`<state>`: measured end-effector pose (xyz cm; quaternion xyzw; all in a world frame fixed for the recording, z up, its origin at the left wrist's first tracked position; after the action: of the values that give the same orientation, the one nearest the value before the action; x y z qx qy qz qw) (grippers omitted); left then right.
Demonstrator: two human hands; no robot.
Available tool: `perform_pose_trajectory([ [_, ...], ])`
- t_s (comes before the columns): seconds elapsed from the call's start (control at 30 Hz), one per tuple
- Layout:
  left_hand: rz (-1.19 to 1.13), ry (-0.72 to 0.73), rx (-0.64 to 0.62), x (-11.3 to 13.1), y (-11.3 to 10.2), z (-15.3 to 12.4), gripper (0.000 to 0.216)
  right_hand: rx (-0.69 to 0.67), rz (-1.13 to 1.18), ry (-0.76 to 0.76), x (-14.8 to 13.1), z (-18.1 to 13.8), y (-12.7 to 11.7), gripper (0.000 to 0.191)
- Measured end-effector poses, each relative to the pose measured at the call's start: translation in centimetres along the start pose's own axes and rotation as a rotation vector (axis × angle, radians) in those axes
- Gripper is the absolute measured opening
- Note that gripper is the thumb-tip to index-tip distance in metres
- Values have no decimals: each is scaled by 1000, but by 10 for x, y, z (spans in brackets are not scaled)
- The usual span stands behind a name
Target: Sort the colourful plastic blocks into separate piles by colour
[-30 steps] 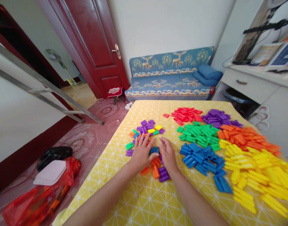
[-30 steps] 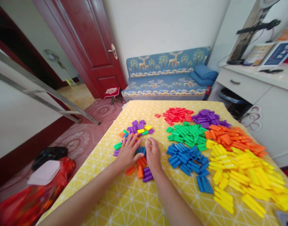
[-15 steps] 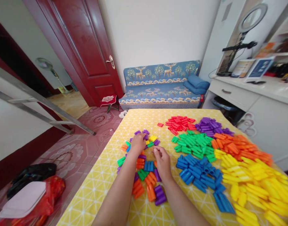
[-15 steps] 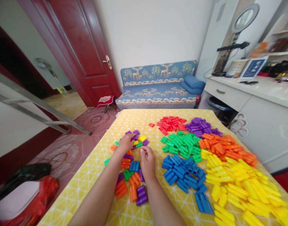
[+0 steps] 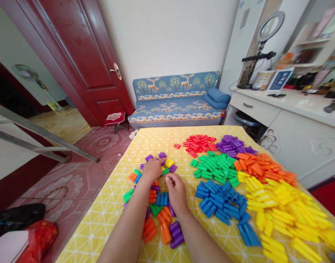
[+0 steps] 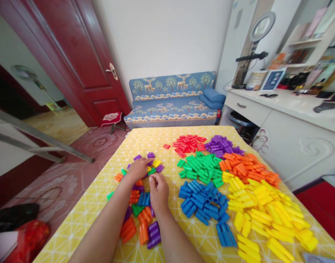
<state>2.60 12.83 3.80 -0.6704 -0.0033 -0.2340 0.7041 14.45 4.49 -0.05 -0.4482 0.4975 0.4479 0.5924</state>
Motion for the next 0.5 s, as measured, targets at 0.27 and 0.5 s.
perform_pose_trajectory([
  [0.27,-75,-40,211,4,-21,2,18,45,78,80,9,5,-3,23],
  [0.5,-647,187,275,75,-25,33,14,29,93,118,8,3,1,22],
])
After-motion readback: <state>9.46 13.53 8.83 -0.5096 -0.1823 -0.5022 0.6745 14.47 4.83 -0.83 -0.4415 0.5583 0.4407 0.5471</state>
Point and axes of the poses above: each hand's wrist, its own z-axis towards the middle knuckle, its own y-axis out of the palm, x = y × z, the point moved 6 cm from there along z, towards the middle knuckle, and after that the axes turned 11 degrees about y, right-handed, at the moved point
